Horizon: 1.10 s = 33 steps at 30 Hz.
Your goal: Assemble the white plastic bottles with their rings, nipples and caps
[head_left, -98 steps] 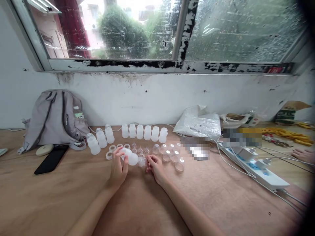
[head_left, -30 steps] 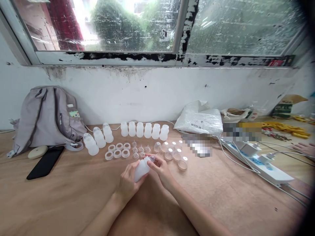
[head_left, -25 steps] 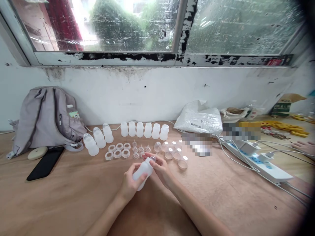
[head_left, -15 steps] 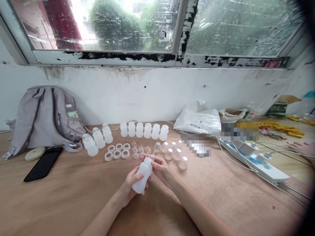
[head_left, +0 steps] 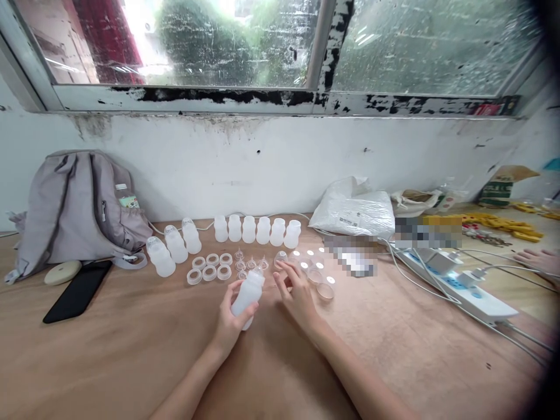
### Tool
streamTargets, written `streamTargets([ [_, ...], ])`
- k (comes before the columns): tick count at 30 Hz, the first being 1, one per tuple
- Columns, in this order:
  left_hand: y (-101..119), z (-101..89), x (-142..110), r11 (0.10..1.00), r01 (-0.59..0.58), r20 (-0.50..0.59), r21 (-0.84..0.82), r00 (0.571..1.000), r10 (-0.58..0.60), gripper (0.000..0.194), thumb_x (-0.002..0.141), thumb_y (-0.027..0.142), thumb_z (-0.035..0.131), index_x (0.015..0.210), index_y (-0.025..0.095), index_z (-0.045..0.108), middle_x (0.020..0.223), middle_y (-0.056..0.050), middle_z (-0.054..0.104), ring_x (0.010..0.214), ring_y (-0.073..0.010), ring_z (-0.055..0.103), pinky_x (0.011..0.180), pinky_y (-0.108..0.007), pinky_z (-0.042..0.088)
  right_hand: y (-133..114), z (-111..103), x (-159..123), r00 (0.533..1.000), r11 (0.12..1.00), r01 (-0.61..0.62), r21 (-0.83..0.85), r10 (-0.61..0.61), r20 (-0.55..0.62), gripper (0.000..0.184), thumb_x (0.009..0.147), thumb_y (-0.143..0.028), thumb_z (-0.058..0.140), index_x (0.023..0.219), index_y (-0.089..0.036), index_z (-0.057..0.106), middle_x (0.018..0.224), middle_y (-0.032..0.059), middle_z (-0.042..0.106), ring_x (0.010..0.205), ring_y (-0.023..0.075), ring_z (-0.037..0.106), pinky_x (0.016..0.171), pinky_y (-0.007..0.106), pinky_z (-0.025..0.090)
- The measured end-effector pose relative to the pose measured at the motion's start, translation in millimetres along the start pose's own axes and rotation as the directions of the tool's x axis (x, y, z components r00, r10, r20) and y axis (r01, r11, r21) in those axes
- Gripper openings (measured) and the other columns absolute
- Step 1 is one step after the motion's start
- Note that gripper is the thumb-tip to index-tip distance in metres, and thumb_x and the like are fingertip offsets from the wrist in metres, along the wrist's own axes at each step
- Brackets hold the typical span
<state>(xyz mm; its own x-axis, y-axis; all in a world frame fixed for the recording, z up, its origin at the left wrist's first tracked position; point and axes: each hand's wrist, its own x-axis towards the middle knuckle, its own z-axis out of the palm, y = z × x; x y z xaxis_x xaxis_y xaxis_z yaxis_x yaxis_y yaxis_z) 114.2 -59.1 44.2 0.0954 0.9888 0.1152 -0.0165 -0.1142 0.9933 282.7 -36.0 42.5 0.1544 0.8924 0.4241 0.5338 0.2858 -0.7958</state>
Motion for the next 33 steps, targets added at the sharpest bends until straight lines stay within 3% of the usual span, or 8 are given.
streamTargets([
  [3,0.4,-5.9,1.9,0.998,0.061,-0.044,-0.032,0.997,-0.062,0.047,0.064,0.036,0.063,0.106,0.018,0.051,0.098,-0.007,0.057,0.089,-0.0202,0.054,0.072,-0.027,0.044,15.2,-4.2,7.6,0.987,0.955,-0.029,-0.296,-0.02,-0.16,0.047,0.076,-0.033,0.047,0.121,-0.019,0.043,0.123,0.0137,0.037,0.099,0.0268,0.049,0.075,0.04,0.043],
  [5,0.4,-8.6,2.7,0.984,0.141,-0.033,-0.107,0.989,-0.145,0.049,0.065,0.039,0.061,0.109,0.019,0.051,0.096,-0.006,0.057,0.079,-0.0182,0.056,0.061,-0.025,0.045,23.9,-7.5,12.8,0.976,0.923,-0.087,-0.374,0.003,-0.219,0.052,0.075,-0.032,0.048,0.123,-0.016,0.038,0.123,0.0162,0.034,0.104,0.0297,0.044,0.075,0.042,0.043],
  [8,1.1,-10.9,3.5,0.954,0.202,-0.002,-0.223,0.978,-0.207,0.048,0.068,0.041,0.059,0.11,0.019,0.052,0.101,-0.007,0.057,0.077,-0.0169,0.056,0.056,-0.023,0.045,31.4,-11.2,17.8,0.969,0.934,-0.124,-0.335,0.042,-0.242,0.045,0.074,-0.033,0.047,0.115,-0.013,0.044,0.11,0.0156,0.044,0.096,0.0273,0.048,0.075,0.041,0.042],
  [13,4.2,-13.4,4.8,0.941,0.177,-0.012,-0.288,0.982,-0.188,0.046,0.068,0.035,0.061,0.11,0.018,0.054,0.111,-0.008,0.055,0.098,-0.0218,0.052,0.081,-0.028,0.042,27.2,-9.7,14.6,0.988,0.982,-0.113,-0.154,0.095,-0.123,0.03,0.079,-0.041,0.041,0.096,-0.019,0.053,0.092,0.0065,0.053,0.055,0.0125,0.048,0.061,0.032,0.043],
  [19,1.9,-15.1,5.9,0.943,0.187,-0.024,-0.277,0.979,-0.201,0.046,0.068,0.036,0.062,0.109,0.016,0.053,0.115,-0.009,0.053,0.103,-0.0225,0.051,0.085,-0.029,0.04,23.7,-2.8,8.8,0.992,0.968,-0.099,-0.229,0.077,-0.103,0.037,0.066,-0.045,0.057,0.09,-0.018,0.05,0.089,0.0073,0.052,0.079,0.0215,0.053,0.068,0.034,0.042],
  [24,-2.5,-15.3,7.7,0.961,0.165,-0.076,-0.224,0.98,-0.186,0.051,0.066,0.039,0.063,0.11,0.017,0.05,0.105,-0.009,0.058,0.087,-0.0192,0.057,0.07,-0.025,0.044,22.9,-3.9,12.0,0.968,0.963,-0.24,0.124,0.247,-0.041,0.038,0.066,-0.046,0.057,0.092,-0.019,0.051,0.085,0.005,0.056,0.067,0.0171,0.053,0.056,0.03,0.043],
  [28,-4.1,-16.6,9.3,0.994,0.085,-0.064,-0.073,0.994,-0.09,0.047,0.065,0.04,0.062,0.104,0.016,0.052,0.095,-0.008,0.06,0.082,-0.0187,0.057,0.066,-0.025,0.044,19.3,-6.7,15.0,0.957,0.794,-0.258,0.551,0.29,0.03,0.041,0.068,-0.042,0.059,0.103,-0.021,0.053,0.097,0.0053,0.057,0.079,0.0167,0.054,0.06,0.028,0.045],
  [33,-5.0,-17.3,9.6,0.994,0.008,-0.004,0.108,1.0,-0.008,0.04,0.066,0.04,0.061,0.098,0.016,0.055,0.091,-0.006,0.062,0.083,-0.0188,0.057,0.07,-0.026,0.043,16.9,-9.1,15.2,0.962,0.652,-0.258,0.713,0.245,0.125,0.034,0.069,-0.034,0.061,0.101,-0.022,0.057,0.102,0.0054,0.058,0.087,0.0179,0.055,0.077,0.034,0.044],
])
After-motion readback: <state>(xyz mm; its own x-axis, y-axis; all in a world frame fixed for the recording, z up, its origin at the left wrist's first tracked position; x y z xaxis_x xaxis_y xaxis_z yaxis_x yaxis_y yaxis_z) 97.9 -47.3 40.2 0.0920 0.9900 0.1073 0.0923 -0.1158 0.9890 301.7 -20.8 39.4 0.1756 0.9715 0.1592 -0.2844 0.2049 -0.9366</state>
